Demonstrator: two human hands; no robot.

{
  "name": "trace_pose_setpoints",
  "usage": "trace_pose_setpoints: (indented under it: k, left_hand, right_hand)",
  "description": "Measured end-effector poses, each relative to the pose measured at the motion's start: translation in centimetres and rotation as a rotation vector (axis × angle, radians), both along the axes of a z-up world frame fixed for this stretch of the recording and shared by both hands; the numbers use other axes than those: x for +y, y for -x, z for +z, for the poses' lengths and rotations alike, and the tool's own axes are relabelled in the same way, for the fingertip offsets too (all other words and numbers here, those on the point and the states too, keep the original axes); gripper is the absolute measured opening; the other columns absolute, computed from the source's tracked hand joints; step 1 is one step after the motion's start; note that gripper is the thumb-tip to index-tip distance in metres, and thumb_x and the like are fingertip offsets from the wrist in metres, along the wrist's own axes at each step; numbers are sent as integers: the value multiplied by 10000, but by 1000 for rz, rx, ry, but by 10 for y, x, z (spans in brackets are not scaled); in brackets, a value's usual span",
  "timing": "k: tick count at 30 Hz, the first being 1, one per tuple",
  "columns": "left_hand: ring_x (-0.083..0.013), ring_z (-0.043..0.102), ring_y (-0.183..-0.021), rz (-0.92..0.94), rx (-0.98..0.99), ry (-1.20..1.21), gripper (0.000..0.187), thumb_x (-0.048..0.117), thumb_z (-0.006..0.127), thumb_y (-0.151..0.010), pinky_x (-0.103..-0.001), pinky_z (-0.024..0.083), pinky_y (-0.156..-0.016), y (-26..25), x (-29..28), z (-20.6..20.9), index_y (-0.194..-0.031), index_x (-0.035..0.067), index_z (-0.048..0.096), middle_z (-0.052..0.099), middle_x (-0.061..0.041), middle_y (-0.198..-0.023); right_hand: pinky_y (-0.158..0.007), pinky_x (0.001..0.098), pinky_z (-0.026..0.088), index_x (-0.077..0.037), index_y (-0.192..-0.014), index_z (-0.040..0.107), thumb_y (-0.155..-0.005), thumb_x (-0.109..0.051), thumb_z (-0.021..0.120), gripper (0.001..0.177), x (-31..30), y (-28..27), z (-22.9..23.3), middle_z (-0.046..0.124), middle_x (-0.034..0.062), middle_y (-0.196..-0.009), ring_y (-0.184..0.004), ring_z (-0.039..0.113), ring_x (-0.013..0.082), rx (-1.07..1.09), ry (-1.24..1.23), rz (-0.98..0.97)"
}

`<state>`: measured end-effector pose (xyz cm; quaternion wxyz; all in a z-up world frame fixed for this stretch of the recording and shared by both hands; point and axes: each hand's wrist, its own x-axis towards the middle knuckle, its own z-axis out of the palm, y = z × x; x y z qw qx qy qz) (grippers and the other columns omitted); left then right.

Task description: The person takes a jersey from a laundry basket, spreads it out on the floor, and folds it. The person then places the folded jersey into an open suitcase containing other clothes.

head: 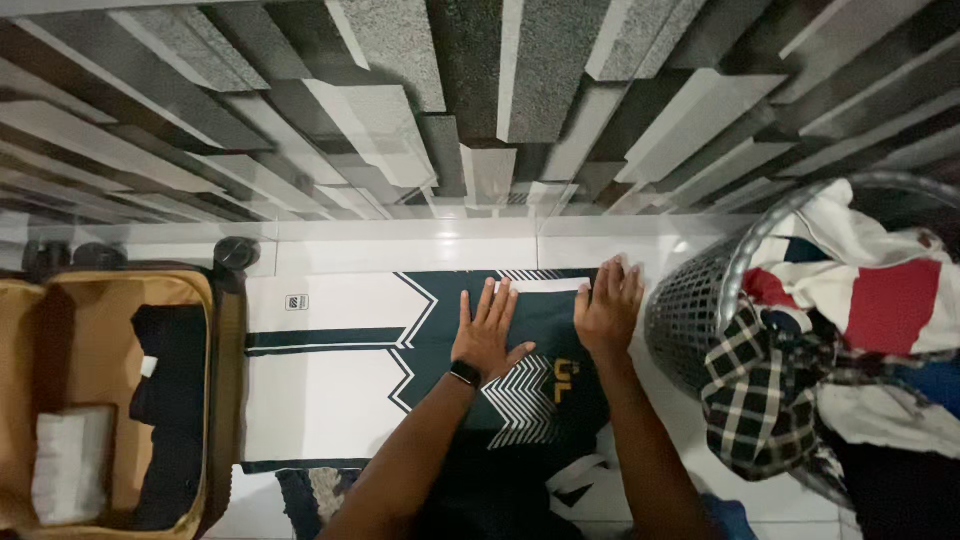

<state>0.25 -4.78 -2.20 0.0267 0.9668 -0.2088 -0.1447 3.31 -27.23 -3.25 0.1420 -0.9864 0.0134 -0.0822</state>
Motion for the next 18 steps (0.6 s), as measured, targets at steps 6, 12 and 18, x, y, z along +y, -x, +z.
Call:
trace_pose_setpoints:
  k: [6,12,18]
  left_hand:
    - [-329,-20,-1572,5,3,-19,1046,816,300,-908,-661,17,-1205,-1,-2,-1,-1628,79,118,31,-121,-1713]
    - [-320,-26,-1569,30,31,-35,1049,819,316,-895,-651,11,-1211,-1,-4,2,-1632,106,93,7,-98,-1714]
    - [-308,-46,-1579,55,154,-61,1057,817,334,-895,-645,-2,-1217,-4,-5,15,-1635,110,71,-23,-86,-1721]
  right_hand:
    - [-1238,629,246,83,-1462,466,-1004,-196,574,547,37,17,3,411,306,-1588,-1516,339,468,-135,-159,277]
    - [-1192,648,275,104,-1430,461,-942,-181,610,585,-13,11,-12,402,323,-1557,-1472,347,470,-182,-108,332]
    - [-1205,620,332,77,-1370,519,-955,-147,610,480,-7,5,-9,434,284,-1547,-1469,404,462,-72,-14,113]
